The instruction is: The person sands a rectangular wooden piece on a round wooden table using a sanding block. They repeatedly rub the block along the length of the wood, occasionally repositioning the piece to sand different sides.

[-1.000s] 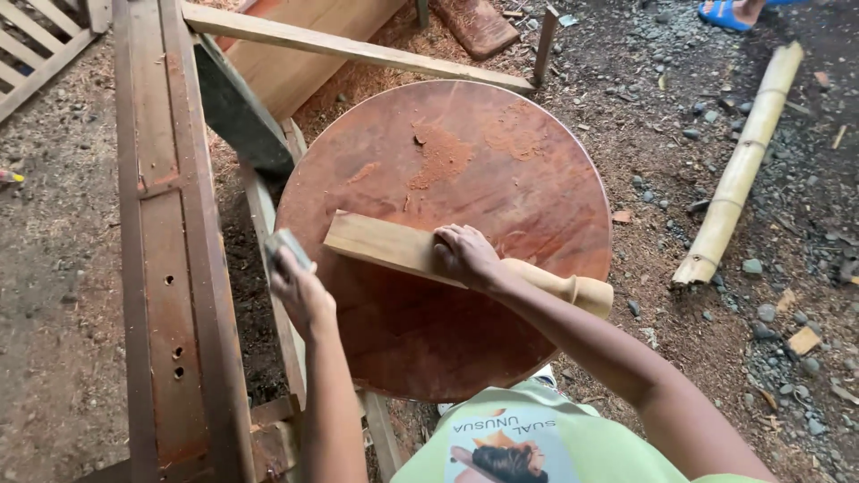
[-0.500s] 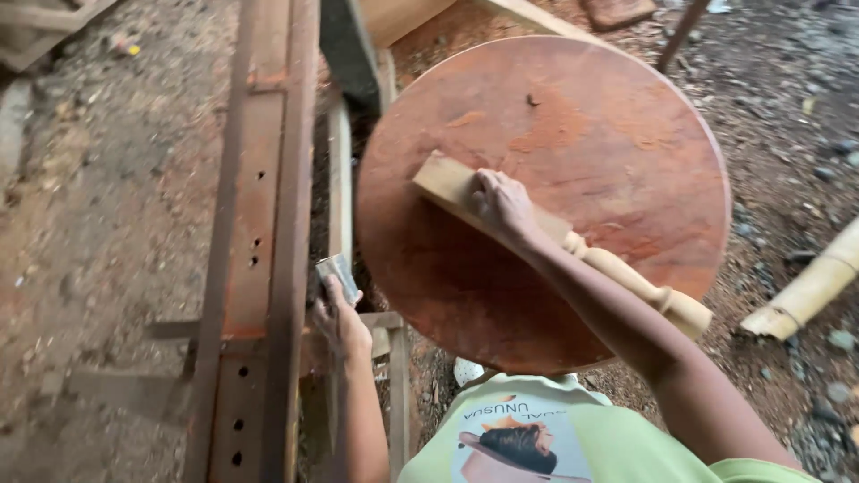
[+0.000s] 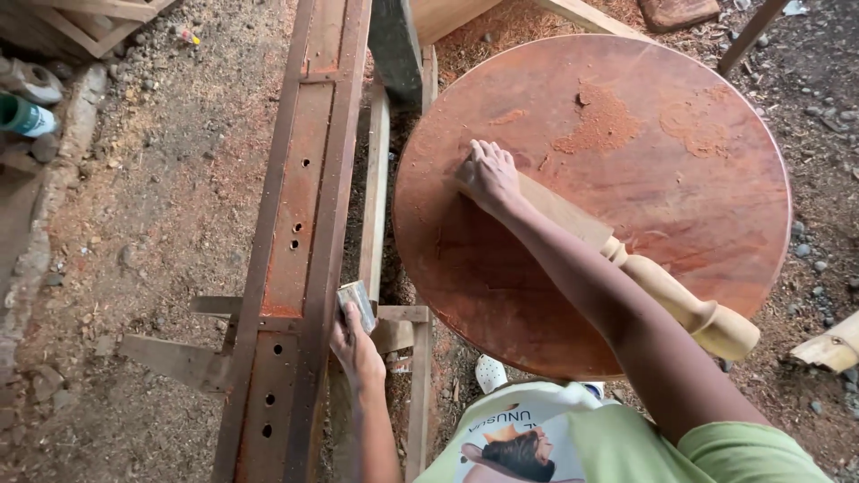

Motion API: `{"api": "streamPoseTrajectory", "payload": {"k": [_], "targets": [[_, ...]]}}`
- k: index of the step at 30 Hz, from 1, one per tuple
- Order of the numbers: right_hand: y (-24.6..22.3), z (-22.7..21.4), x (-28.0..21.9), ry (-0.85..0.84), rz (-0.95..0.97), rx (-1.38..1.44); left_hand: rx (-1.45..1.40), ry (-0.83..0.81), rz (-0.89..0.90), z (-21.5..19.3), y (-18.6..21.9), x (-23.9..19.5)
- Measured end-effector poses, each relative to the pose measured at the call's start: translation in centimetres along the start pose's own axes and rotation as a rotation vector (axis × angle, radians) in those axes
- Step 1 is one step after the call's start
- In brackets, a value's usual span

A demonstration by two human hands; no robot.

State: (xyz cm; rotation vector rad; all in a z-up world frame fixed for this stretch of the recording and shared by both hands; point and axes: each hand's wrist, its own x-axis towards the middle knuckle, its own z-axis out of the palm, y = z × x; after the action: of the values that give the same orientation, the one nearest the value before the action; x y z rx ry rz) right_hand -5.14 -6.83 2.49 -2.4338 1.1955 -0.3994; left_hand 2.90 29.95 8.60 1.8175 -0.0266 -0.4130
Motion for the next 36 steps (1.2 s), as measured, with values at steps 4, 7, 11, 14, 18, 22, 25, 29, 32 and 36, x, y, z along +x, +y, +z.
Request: {"api": "streamPoseTrajectory", "payload": {"k": [4, 7, 11, 14, 18, 22, 25, 29, 32, 36], "targets": [[-2.0, -4.6, -2.6, 0.0, -0.055, 0.023, 0.042, -0.047, 0.037, -0.6, -4.2, 2.6], [0.4, -5.0, -4.4, -0.027, -0.058, 0.068, 0.069, -0.093, 0.06, 0.5, -4.2, 2.1], [6.3, -5.4, -8.2, -0.067, -0.078, -0.003, 0.081, -0.181, 0.162, 6.1, 1.9, -1.2], [9.2, -7.7, -12.2, -0.07, -0.049, 0.13, 0.038, -0.246, 0.203, 9.9, 0.9, -1.3], [12.5, -14.1, -18.4, -0.071, -0.057, 0.155, 0.048, -0.316, 0.261, 12.8, 2.8, -3.8], [15.5, -16.9, -23.4, -0.205, -0.074, 0.168, 0.026, -0.347, 0.267, 15.1, 3.8, -5.4], [16.6, -16.9, -25.5, -0.323, 0.018, 0.203, 0.006, -0.348, 0.275, 16.2, 3.2, -5.5], [16.6, -15.7, -25.5, -0.278, 0.01, 0.232, 0.019, -0.316, 0.299, 16.5, 3.9, -6.2], [16.8, -14.0, -25.8, -0.286, 0.069, 0.116, 0.011, -0.271, 0.282, 16.3, 3.7, -7.1], [16.9, -12.7, -26.1, -0.278, 0.037, 0.111, -0.021, -0.231, 0.31, 15.4, 1.4, -7.2]]}}
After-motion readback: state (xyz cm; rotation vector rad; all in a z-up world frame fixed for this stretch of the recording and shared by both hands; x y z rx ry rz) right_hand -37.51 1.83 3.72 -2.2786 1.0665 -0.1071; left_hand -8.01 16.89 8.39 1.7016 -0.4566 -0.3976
